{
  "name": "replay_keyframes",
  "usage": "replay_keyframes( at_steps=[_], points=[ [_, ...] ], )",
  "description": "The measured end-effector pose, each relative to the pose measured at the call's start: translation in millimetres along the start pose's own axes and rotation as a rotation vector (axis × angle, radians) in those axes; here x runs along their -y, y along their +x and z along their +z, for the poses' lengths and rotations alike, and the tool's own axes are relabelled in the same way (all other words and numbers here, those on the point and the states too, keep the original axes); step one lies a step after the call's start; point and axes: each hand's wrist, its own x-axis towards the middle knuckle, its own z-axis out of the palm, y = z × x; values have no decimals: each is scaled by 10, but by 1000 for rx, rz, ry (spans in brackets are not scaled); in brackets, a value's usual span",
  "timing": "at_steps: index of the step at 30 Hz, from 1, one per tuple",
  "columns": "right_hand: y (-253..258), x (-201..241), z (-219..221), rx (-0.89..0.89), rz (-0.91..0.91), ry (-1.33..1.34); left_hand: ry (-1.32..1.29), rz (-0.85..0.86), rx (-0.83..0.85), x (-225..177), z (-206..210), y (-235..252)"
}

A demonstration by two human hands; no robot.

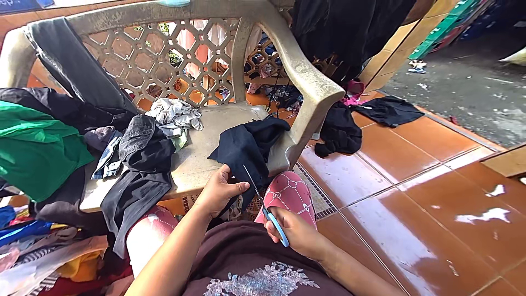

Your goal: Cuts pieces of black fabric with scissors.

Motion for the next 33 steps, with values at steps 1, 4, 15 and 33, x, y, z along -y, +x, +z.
replay_keyframes(
  at_steps=[1, 4, 15, 33],
  points=[
    [-2, 5, -3, 9, 0, 5, -10, -2, -1, 13, 10, -3],
    [5, -13, -11, 38, -26, 13, -43, -1, -4, 52, 37, -11],
    [10, -20, -24, 122, -42, 47, -104, 3, 8, 90, 38, -27],
    [24, -138, -55, 278, -92, 289, -196, 70, 61, 141, -73, -47]
  ],
)
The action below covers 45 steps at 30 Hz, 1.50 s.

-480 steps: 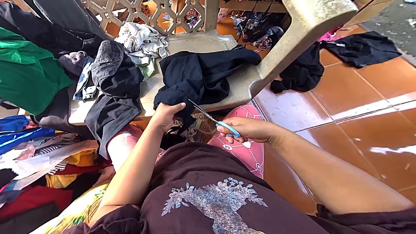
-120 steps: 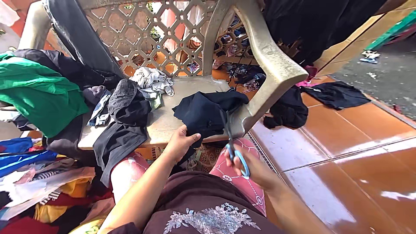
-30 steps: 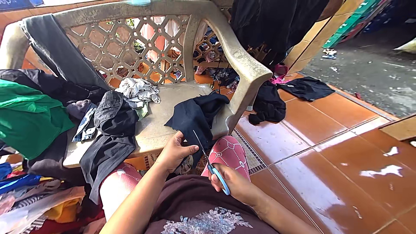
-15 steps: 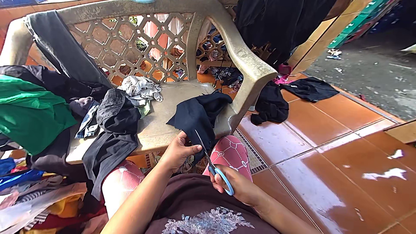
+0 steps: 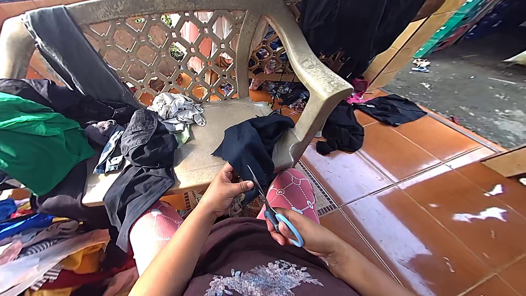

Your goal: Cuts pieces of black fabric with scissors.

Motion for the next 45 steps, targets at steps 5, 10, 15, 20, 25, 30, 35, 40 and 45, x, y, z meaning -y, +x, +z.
replay_keyframes(
  at_steps=[5, 10, 15, 20, 25, 30, 35, 40, 45],
  points=[
    [-1, 98, -171, 165, -9, -84, 26, -126, 138, -168, -127, 31],
    [69, 159, -217, 206, -25, -151, 26, -141, 204, -194, -180, 44],
    [133, 259, -245, 183, -11, -274, 77, -166, 228, -259, -209, 46],
    [168, 304, -230, 153, 14, -297, 107, -180, 232, -301, -177, 47],
    [141, 256, -145, 80, 4, -209, 47, -128, 222, -231, -228, 67],
    [103, 126, -18, 15, -8, -122, -85, -59, 187, -78, -183, 51],
    [65, 26, 79, -55, -48, -52, -192, 1, 174, 51, -143, 36],
    [64, 46, 132, -36, -38, 46, -205, 31, 149, 91, -104, 16],
    [86, 34, 166, -18, -53, 23, -122, 21, 84, 47, -6, -17]
  ],
)
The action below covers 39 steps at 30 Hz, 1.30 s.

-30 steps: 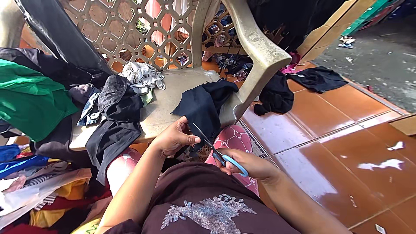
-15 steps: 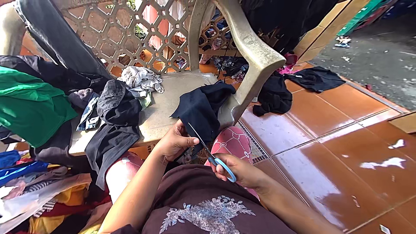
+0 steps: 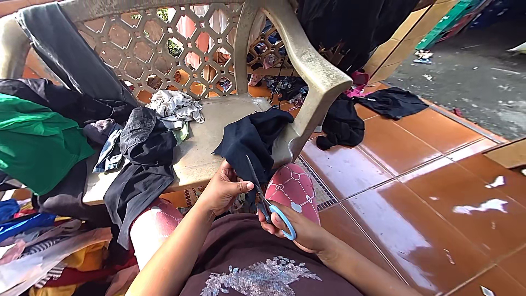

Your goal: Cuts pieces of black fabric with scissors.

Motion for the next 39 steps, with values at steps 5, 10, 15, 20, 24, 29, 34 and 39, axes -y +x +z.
replay_keyframes(
  at_steps=[5, 10, 15, 20, 24, 29, 34, 39],
  points=[
    [-18, 21, 0, -44, 26, -55, 100, -46, -91, -62, 102, -13],
    [-23, 34, -32, -43, 25, -44, 105, -96, -48, -94, 43, 29],
    [-9, -94, 59, -99, -89, -32, 8, -73, -30, -55, -3, 26],
    [-1, -171, 138, -121, -135, -4, -92, 3, -25, 52, -23, -16],
    [32, -157, 158, -126, -35, 48, 32, -38, -71, 13, 25, -51],
    [37, -128, 103, -89, 11, 15, 184, -159, -77, -44, 98, -55],
    [72, -146, 184, -156, -30, 74, 177, -159, -93, -77, 45, -25],
    [111, -274, 199, -124, -102, 84, 148, -133, -72, -64, -18, -33]
  ],
)
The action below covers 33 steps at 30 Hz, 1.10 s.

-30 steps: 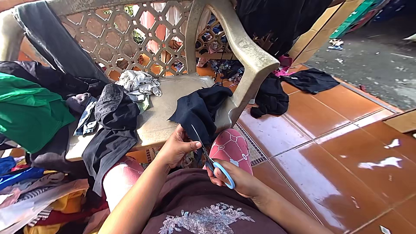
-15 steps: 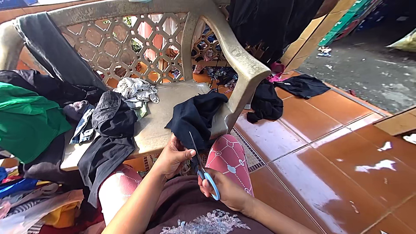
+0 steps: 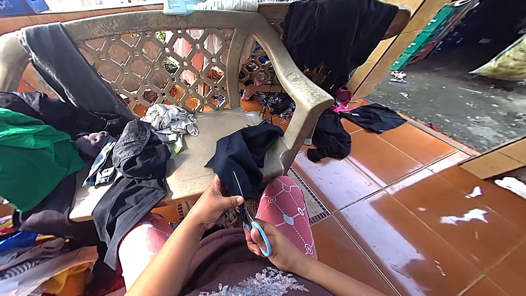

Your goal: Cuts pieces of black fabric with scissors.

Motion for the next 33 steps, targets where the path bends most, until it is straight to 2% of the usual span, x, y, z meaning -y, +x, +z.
replay_keyframes(
  at_steps=[5, 10, 16, 22, 25, 27, 33],
  points=[
    [7, 11, 12, -19, 35, 4, -10, -4, 8, 37, -12, -18],
    [33, 22, -30, 27, 99, 13, 115, -114, 69, 12, 11, -18],
    [47, 32, 35, -90, 93, -12, 22, -78, 21, 44, 3, 13],
    [60, -45, 102, -140, -23, 21, 1, -50, 8, 71, -16, 34],
    [65, -20, 103, -151, -5, 8, -12, -37, 16, 74, -22, 29],
    [70, -5, 67, -114, 47, 16, -15, -22, 30, 70, -50, 27],
    [48, 16, -167, 178, 179, -58, 63, 11, 14, -133, -302, 20]
  ],
)
